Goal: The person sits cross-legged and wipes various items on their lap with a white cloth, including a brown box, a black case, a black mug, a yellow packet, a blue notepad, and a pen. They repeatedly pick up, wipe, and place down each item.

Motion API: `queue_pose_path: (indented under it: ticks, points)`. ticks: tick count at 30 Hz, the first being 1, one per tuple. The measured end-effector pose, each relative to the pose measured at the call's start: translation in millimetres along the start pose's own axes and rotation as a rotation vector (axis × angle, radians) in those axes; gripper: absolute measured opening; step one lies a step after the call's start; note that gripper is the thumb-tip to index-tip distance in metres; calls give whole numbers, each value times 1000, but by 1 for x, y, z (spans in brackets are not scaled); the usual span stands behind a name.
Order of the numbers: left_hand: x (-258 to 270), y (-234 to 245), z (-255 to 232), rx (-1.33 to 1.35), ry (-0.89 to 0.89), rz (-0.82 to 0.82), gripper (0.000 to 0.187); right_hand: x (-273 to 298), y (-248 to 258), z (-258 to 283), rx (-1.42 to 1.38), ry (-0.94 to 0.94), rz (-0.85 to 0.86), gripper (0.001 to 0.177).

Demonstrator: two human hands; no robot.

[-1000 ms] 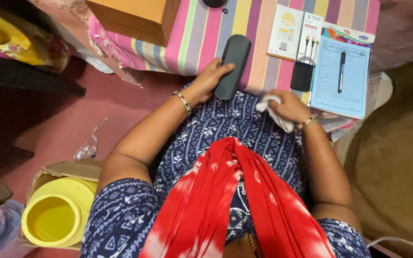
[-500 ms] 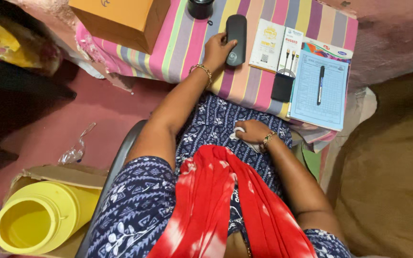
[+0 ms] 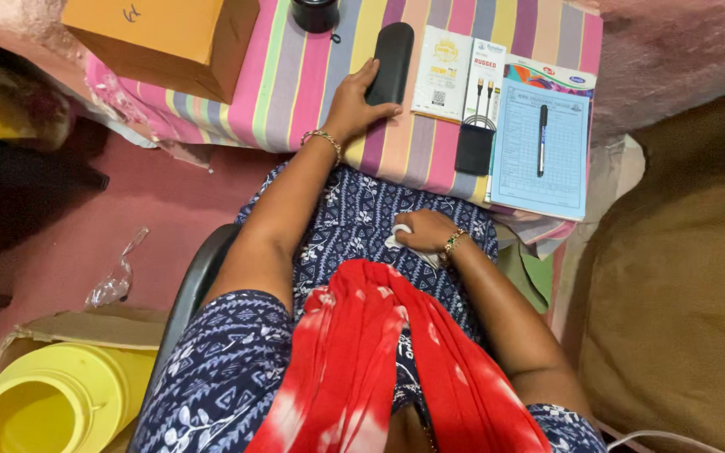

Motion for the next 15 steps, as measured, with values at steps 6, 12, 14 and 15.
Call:
queue_pose_path:
  ticks: [6, 12, 14, 15]
  points:
    - [-14, -18, -2, -61, 20, -32, 109, -1, -3, 1, -7, 15, 14, 38]
    - [-22, -22, 1, -57, -10, -5, 108, -2, -3, -3, -4, 7, 20, 38]
    - [-22, -20, -2, -54, -34, -7, 109, -2, -3, -2, -9, 20, 10, 39]
    - [-21, -18, -4, -52, -47, -7, 109, -2, -3, -1, -13, 27, 5, 39]
Point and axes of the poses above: each hand's wrist, its own x-axis away from the middle knuckle, its own y-axis out of the back of the hand, z = x × y, the point moved 7 cm from there along -x, towards the middle knuckle, and after that the axes turned 12 degrees about -x, right-handed, at the moved point
